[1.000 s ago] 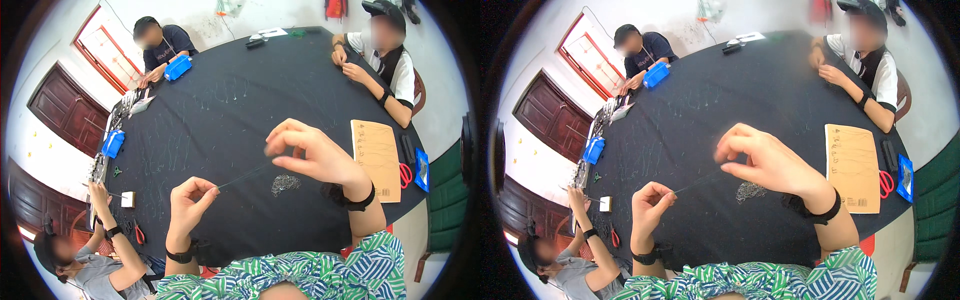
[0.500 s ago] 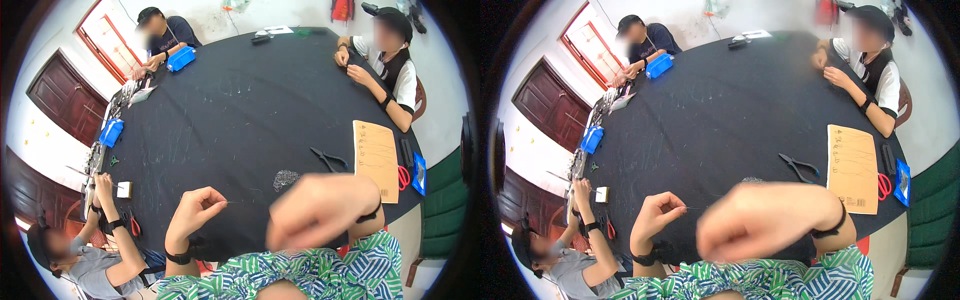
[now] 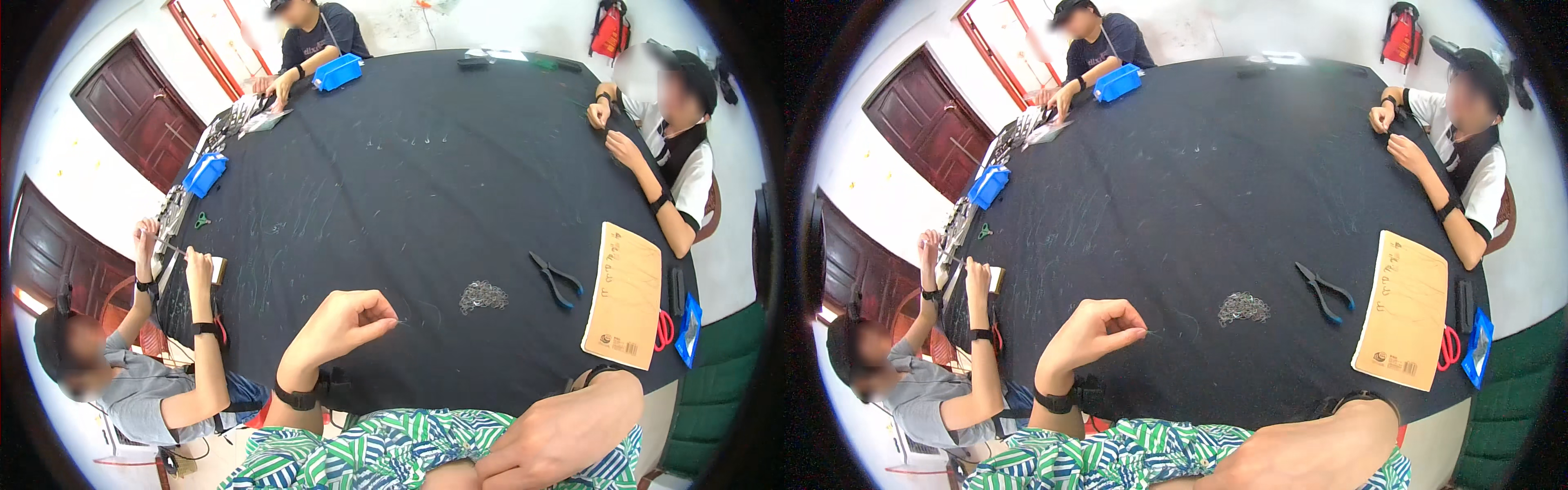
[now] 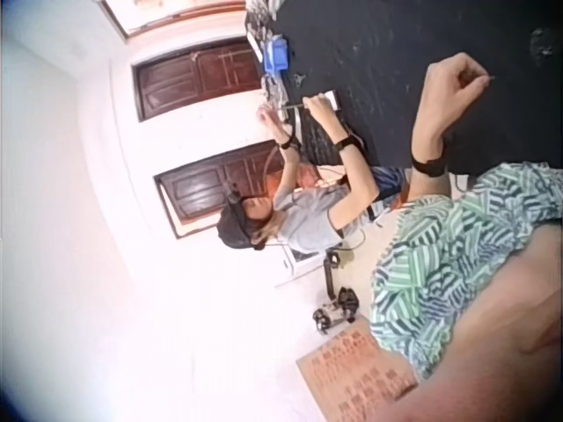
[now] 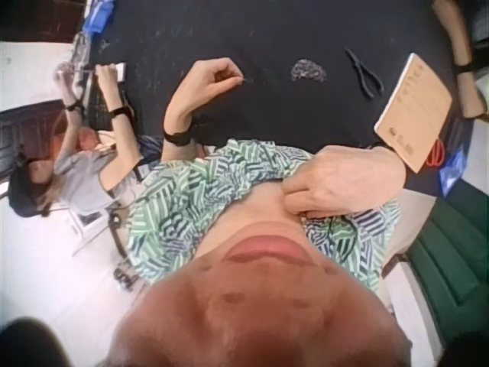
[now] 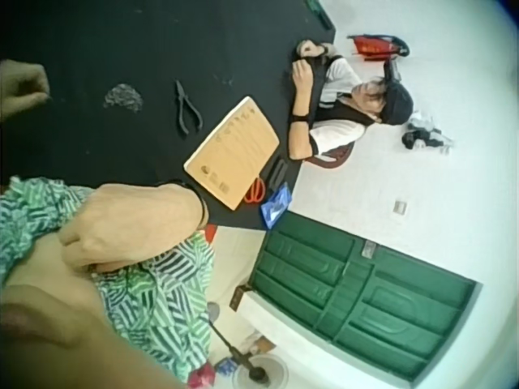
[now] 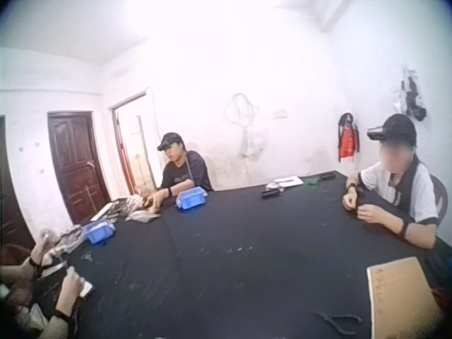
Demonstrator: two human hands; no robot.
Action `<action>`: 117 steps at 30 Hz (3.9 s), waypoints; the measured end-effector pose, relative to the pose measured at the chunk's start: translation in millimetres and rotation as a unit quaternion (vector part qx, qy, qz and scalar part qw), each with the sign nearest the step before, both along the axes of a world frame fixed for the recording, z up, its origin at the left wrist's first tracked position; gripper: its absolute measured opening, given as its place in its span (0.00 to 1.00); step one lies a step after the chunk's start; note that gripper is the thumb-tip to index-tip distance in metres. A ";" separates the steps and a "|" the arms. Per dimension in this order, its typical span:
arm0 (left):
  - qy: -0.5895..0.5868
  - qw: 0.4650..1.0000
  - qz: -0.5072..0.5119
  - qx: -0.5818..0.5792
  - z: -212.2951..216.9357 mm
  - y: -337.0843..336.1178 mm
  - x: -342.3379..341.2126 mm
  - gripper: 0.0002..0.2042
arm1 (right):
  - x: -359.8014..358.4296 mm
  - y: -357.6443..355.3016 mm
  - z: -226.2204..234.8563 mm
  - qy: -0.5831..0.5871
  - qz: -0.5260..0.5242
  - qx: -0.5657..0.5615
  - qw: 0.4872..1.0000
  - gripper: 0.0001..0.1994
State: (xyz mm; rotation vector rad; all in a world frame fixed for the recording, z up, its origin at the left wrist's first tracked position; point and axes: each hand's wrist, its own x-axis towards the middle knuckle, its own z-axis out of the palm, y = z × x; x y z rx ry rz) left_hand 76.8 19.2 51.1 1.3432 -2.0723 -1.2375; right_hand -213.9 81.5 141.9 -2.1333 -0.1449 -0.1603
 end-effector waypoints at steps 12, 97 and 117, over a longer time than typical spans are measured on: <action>-0.016 1.000 0.015 0.009 -4.9 1.0 2.7 0.06 | -1.3 7.1 -1.5 0.012 -0.122 -0.052 0.991 0.11; -0.268 0.856 0.441 -0.018 -48.9 24.6 168.1 0.14 | -14.8 -17.7 -7.2 0.130 -0.319 -0.059 0.937 0.14; -0.005 0.942 -0.309 0.129 -51.5 -32.9 -59.1 0.15 | -156.1 -138.7 -121.8 0.332 -0.747 -0.196 0.542 0.06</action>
